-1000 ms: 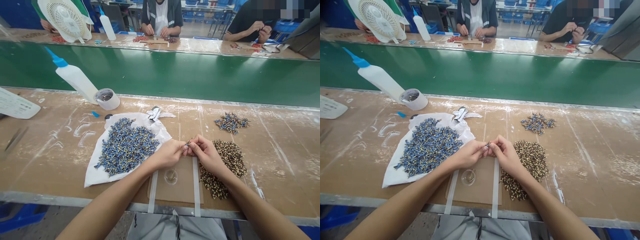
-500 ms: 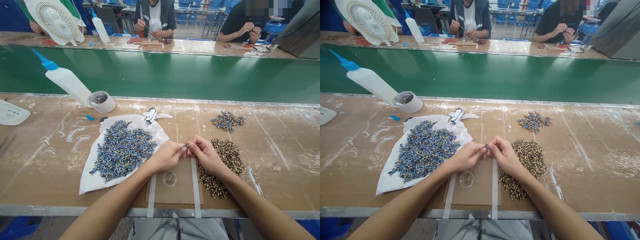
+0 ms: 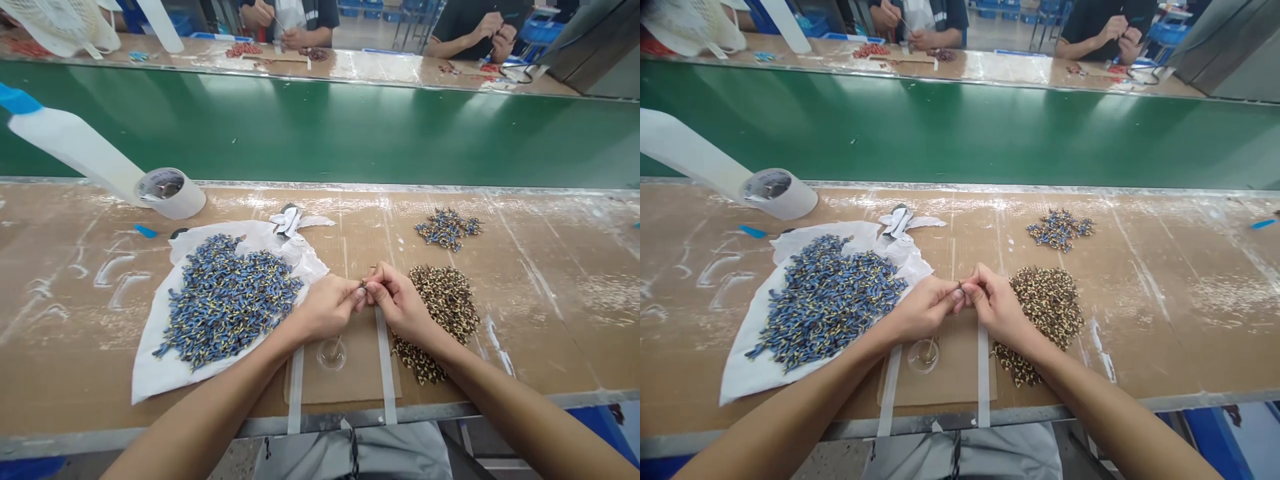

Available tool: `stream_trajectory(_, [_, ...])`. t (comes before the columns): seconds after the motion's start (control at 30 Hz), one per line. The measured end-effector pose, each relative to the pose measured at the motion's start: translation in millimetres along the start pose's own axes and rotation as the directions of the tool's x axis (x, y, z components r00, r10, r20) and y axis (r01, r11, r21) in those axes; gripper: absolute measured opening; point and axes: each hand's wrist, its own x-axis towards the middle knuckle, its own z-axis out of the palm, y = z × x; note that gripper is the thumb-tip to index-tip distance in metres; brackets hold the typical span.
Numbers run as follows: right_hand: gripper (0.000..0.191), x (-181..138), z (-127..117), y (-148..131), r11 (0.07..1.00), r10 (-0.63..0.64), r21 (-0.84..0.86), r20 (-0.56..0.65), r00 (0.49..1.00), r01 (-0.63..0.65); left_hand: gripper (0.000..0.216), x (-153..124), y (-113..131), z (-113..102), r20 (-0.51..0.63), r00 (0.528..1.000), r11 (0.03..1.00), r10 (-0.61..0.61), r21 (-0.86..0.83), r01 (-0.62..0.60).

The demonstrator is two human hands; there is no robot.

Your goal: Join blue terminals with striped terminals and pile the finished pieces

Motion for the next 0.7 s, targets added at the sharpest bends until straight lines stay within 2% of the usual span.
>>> stream_trajectory(0.2, [0.025,-0.1,-1.5,-4.2,0.998,0.007,-0.067,-0.007,1.000,-0.007,0.029,0.2,-2.1,-0.7,0.000,0.999,0.999,0.034,-0.003,-0.034])
stream_trajectory(0.4, [0.022,1.4,-5.6,-12.2,0.984,0.123,0.131,-0.014,0.992,-0.120,0.030,2.1,-0.3,-1.6,-0.007,0.999,0.998,0.040,-0.041,-0.041])
stream_trajectory(0.6, [0.024,2.2,-9.0,-14.7,0.975,0.187,0.137,-0.099,0.977,-0.173,0.031,3.1,5.8,-1.4,-0.049,0.999,1.000,-0.007,0.006,0.007])
stream_trajectory(0.7, [0.025,3.4,-9.4,-14.1,0.964,0.221,0.175,-0.101,0.970,-0.202,0.031,2.6,6.9,-0.5,-0.082,0.996,0.999,-0.031,0.013,0.032])
